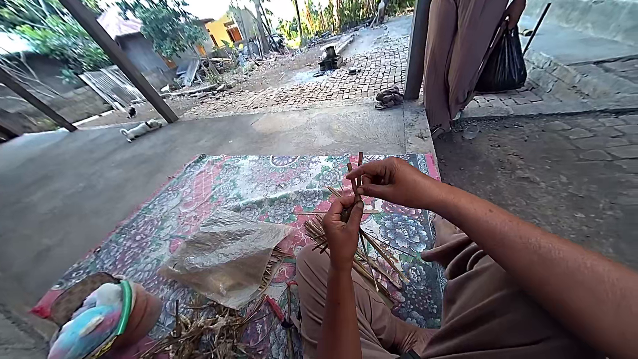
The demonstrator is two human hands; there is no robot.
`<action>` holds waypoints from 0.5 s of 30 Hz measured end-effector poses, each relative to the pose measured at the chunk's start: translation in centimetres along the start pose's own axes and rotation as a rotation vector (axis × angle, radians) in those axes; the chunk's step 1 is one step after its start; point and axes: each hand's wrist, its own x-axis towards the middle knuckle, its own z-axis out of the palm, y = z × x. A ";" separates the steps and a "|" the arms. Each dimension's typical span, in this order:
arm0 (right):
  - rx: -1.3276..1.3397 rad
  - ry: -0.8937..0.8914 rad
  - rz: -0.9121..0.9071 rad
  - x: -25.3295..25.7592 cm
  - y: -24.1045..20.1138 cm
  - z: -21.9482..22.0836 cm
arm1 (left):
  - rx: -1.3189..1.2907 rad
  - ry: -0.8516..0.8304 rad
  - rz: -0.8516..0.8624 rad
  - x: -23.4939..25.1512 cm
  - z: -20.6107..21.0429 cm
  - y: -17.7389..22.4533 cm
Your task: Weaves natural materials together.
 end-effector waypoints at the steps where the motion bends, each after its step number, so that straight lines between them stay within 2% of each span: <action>1: -0.042 -0.018 0.003 0.0 0.2 0.0 | -0.013 -0.009 -0.004 0.0 0.1 0.1; 5: -0.117 -0.026 -0.002 0.1 0.0 0.6 | -0.100 -0.081 -0.109 0.0 -0.2 0.6; 8: -0.090 0.054 0.003 0.3 0.3 1.0 | -0.125 -0.395 -0.177 0.6 -1.7 0.5; 10: -0.059 0.063 0.010 0.2 0.3 1.5 | -0.133 -0.529 -0.178 1.0 -2.6 -0.1; 12: -0.029 0.001 0.017 0.1 0.3 1.7 | -0.168 -0.576 -0.170 0.8 -2.9 -0.7; 15: -0.062 -0.147 0.036 0.2 0.4 1.7 | -0.217 -0.494 -0.179 0.1 -2.1 -1.3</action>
